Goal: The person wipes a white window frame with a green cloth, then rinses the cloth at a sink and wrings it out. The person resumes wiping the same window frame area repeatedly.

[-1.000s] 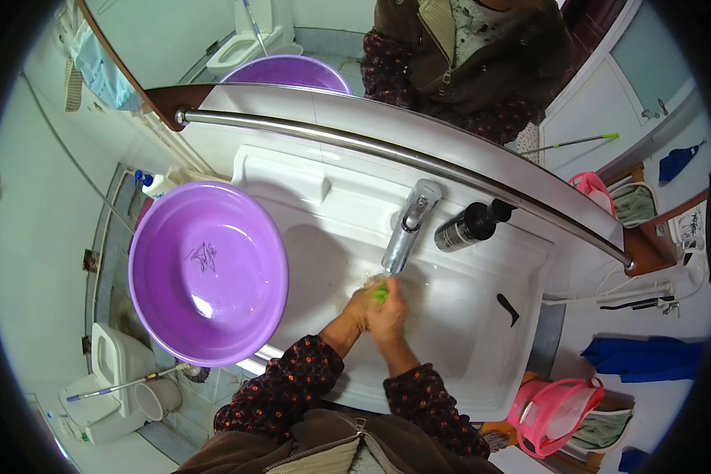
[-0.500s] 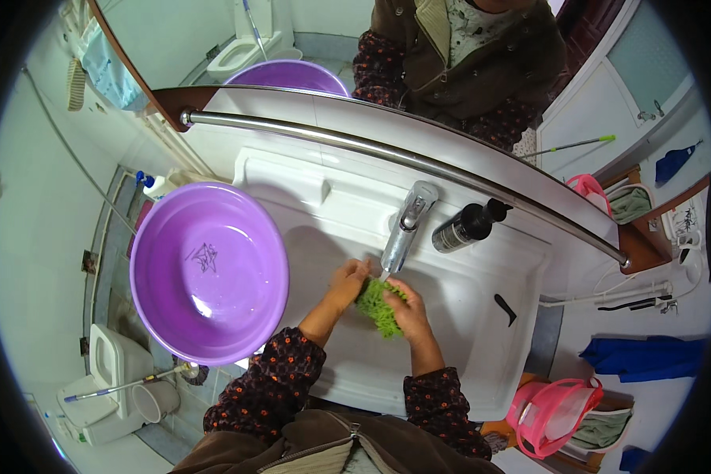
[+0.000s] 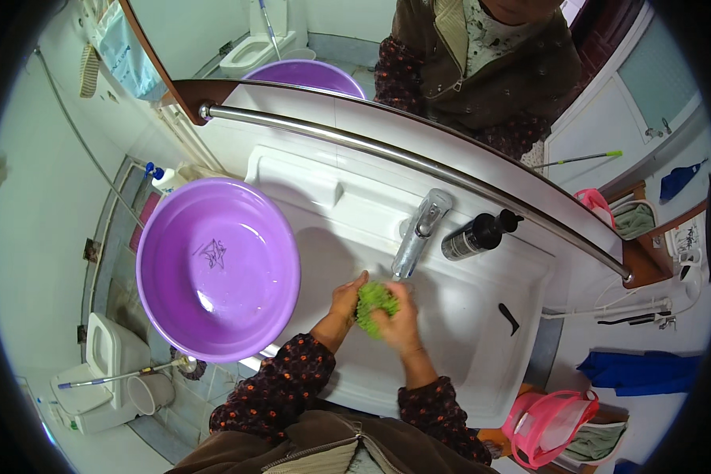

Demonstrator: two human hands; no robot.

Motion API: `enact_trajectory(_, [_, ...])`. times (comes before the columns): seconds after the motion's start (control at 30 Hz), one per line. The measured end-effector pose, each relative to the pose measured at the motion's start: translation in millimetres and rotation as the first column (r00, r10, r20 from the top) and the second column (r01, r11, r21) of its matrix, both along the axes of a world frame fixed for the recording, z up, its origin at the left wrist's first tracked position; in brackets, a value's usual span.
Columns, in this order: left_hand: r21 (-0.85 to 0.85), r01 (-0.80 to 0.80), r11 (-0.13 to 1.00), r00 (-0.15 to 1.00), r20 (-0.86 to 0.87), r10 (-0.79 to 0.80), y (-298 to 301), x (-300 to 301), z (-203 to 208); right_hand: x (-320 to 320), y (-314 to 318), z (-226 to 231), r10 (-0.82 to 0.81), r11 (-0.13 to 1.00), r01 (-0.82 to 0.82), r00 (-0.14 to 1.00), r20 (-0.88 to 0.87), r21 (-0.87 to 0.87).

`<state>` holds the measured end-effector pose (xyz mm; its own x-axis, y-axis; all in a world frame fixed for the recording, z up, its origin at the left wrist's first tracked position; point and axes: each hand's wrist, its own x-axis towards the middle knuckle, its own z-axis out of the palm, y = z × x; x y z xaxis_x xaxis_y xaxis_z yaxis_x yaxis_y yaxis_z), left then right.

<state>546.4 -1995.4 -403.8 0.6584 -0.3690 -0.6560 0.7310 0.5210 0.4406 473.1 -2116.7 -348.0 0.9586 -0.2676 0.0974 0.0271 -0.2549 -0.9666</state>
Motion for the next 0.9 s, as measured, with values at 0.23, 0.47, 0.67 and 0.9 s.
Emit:
enact_trajectory(0.23, [0.392, 0.258, 0.883, 0.96, -0.004, -0.278, -29.0, -25.1, 32.0, 26.5, -2.6, -22.2, -0.304, 0.85, 0.157, 0.926, -0.225, -0.503])
enact_trajectory(0.47, [0.671, -0.198, 0.714, 0.503, 0.695, -0.514, -11.9, -22.3, -26.9, 13.1, 42.0, 6.8, -0.09, 0.832, 0.14, 0.989, 0.118, -0.537])
enact_trajectory(0.67, [0.264, 0.102, 0.959, 0.991, 0.051, -0.12, -31.0, -14.5, 8.6, 36.3, -8.8, -46.2, -0.307, 0.812, 0.275, 0.951, 0.024, -0.515])
enact_trajectory(0.9, [-0.25, 0.226, 0.941, 0.967, 0.175, -0.186, -3.0, -10.6, -47.5, 27.9, 37.5, 16.1, -0.136, 0.767, 0.06, 0.988, -0.071, -0.638])
